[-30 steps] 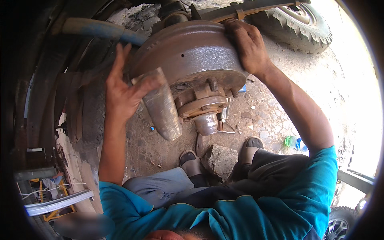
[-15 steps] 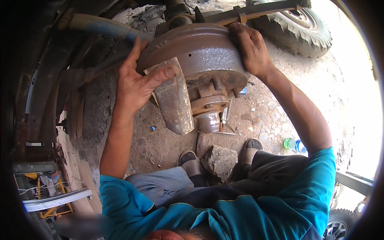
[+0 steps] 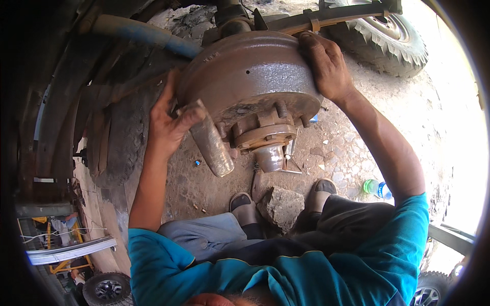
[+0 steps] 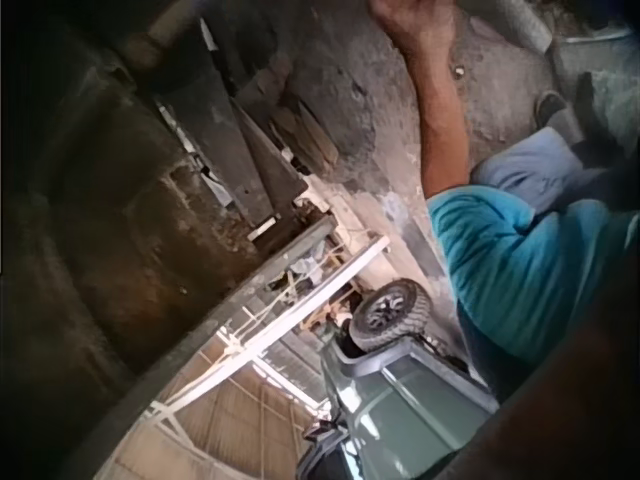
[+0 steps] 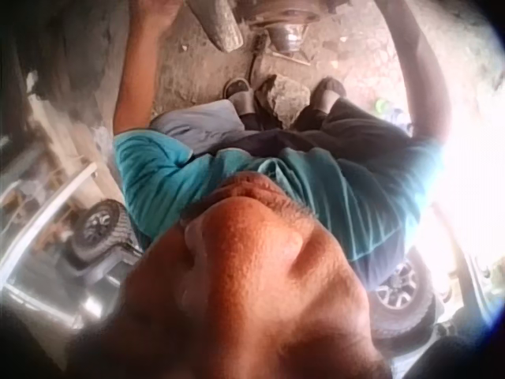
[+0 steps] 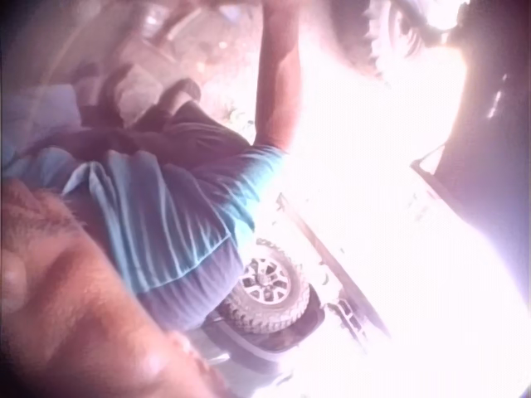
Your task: The person cleans a vehicle's brake drum assembly using a wire brush and sandpaper. They scrub the drum's surface and inner components to remove rust and debris, then switch to sandpaper to smooth the metal surface.
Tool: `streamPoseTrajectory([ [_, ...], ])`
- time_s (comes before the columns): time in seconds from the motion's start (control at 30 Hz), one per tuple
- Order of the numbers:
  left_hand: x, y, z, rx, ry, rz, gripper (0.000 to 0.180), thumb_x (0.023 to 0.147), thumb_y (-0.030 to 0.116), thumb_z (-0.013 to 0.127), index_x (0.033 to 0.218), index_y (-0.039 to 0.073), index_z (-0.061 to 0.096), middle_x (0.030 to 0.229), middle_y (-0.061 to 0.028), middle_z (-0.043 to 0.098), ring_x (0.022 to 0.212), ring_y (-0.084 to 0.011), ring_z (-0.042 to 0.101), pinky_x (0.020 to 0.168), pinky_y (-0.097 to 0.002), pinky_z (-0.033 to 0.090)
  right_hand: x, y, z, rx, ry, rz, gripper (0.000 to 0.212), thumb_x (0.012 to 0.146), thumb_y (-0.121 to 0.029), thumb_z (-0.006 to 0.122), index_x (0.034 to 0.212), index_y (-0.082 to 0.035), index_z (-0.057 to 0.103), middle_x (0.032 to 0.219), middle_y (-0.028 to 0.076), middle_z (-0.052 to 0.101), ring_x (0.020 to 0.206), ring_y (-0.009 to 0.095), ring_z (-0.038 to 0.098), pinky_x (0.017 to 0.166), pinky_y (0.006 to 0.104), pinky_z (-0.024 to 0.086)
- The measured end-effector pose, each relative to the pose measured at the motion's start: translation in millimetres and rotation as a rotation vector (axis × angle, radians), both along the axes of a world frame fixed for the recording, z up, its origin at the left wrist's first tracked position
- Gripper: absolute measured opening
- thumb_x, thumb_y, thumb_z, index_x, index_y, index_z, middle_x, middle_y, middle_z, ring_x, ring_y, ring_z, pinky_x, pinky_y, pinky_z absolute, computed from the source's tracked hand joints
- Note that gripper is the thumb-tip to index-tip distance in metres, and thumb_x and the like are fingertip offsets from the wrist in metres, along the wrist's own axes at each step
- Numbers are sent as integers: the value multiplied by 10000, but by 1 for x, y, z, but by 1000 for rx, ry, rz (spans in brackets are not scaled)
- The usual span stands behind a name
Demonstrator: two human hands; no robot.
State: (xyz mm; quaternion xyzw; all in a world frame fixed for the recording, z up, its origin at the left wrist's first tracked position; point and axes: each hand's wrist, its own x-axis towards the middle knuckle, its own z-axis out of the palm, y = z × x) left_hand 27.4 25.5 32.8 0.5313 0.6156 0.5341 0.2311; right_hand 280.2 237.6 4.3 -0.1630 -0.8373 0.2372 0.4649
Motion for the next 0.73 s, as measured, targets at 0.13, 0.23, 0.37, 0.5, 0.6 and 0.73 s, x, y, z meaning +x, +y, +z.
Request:
streamPoseTrajectory([
  [0.13, -15, -15, -15, 25, -48, -25, 1283, 619, 398, 925, 1470, -178, 157, 1436, -340, 411, 1341, -355, 448, 1085, -418, 435, -2, 8, -9, 134, 5, 3, 274, 995, -169, 455, 1126, 55, 542, 959, 212, 622, 846, 328, 609, 828, 343, 480],
  [0.23, -3, 9, 3, 90, 49, -13, 1284, 615, 409, 919, 1469, -178, 161, 1432, -326, 426, 1347, -344, 443, 1087, -414, 431, 9, 21, -16, 611, -69, -258, 300, 954, -76, 474, 1220, 46, 542, 1083, 261, 636, 951, 395, 649, 845, 433, 530],
  [0.37, 1, -1, -6, 15, -223, -40, 1281, 623, 424, 913, 1463, -188, 165, 1390, -306, 485, 1320, -333, 477, 1077, -405, 438, 9, 17, -16, 451, -60, -120, 293, 946, -69, 477, 1207, 43, 552, 1087, 282, 628, 937, 410, 650, 839, 428, 528],
  [0.5, -29, -26, -51, 55, 69, 28, 1259, 640, 440, 904, 1441, -217, 187, 1326, -304, 543, 1254, -325, 548, 1045, -398, 467, 2, 20, -16, 466, -35, -74, 287, 938, -61, 477, 1188, 59, 554, 1084, 280, 632, 914, 419, 644, 834, 431, 526],
  [0.6, -6, -6, -13, 62, -40, 16, 1259, 628, 472, 901, 1424, -228, 222, 1338, -337, 519, 1267, -341, 536, 1047, -409, 462, 11, 24, -24, 541, -93, -212, 321, 927, -64, 498, 1213, 69, 555, 1123, 266, 633, 946, 410, 635, 882, 447, 513],
  [0.73, -14, 7, -17, 83, 229, -4, 1299, 665, 514, 871, 1447, -220, 138, 1398, -395, 426, 1259, -424, 528, 1031, -454, 472, 19, 38, -32, 494, -135, -189, 383, 935, -116, 542, 1280, 48, 547, 1240, 229, 609, 1146, 367, 577, 1003, 426, 461],
])
